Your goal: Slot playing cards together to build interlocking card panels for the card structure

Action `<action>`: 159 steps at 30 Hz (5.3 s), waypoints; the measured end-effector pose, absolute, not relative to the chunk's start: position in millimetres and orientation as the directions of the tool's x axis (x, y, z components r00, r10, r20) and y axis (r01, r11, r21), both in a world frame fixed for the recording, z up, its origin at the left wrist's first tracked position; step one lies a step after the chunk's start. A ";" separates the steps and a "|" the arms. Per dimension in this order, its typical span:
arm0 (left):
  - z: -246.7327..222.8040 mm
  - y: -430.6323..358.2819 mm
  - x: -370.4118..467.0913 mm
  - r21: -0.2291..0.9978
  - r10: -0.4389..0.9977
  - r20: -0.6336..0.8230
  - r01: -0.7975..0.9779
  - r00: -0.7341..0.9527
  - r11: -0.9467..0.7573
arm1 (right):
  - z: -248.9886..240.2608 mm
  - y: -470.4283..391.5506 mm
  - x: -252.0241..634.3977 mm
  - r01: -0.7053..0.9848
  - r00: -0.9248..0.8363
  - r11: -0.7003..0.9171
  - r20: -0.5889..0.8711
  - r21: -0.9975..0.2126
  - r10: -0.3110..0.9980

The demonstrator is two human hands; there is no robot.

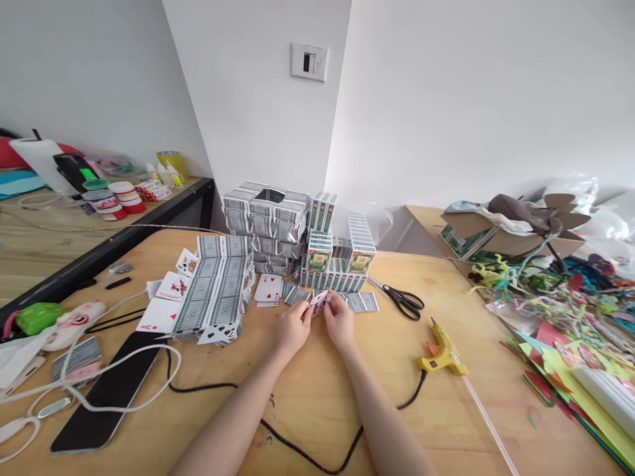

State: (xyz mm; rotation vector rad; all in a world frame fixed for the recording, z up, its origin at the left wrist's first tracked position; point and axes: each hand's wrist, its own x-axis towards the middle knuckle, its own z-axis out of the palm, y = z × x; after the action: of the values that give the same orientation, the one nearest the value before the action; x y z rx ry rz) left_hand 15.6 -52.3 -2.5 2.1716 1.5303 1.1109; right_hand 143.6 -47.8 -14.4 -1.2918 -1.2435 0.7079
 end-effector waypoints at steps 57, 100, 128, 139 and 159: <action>-5.7 -53.4 22.9 0.704 0.906 0.417 0.604 0.074 -0.374 | -14.7 -54.8 140.7 0.803 0.250 0.058 0.424 -0.593 0.870; 0.5 -50.5 21.1 0.829 0.950 0.309 0.502 -0.043 -0.247 | -15.5 -51.4 141.1 0.750 0.196 0.183 0.478 -0.636 0.856; 2.8 -39.3 13.5 0.996 0.999 0.051 0.068 -0.007 -0.050 | -10.9 -53.5 147.0 -0.105 -0.228 -0.172 -0.145 -0.980 0.963; 6.3 -40.6 11.2 0.996 0.999 0.052 0.075 -0.009 -0.051 | 4.0 -59.5 141.9 -0.028 -0.184 -0.077 -0.070 -0.997 0.980; 8.7 -41.4 21.4 0.846 0.942 -0.331 -0.424 0.058 0.324 | -2.7 -63.8 125.8 0.214 -0.212 0.097 0.051 -0.972 0.976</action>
State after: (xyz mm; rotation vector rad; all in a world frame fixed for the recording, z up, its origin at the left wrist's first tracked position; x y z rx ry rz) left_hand 21.4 -41.4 8.7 0.6335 1.0367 1.1469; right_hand 125.8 -63.8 -2.7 -1.2105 -1.5657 1.1876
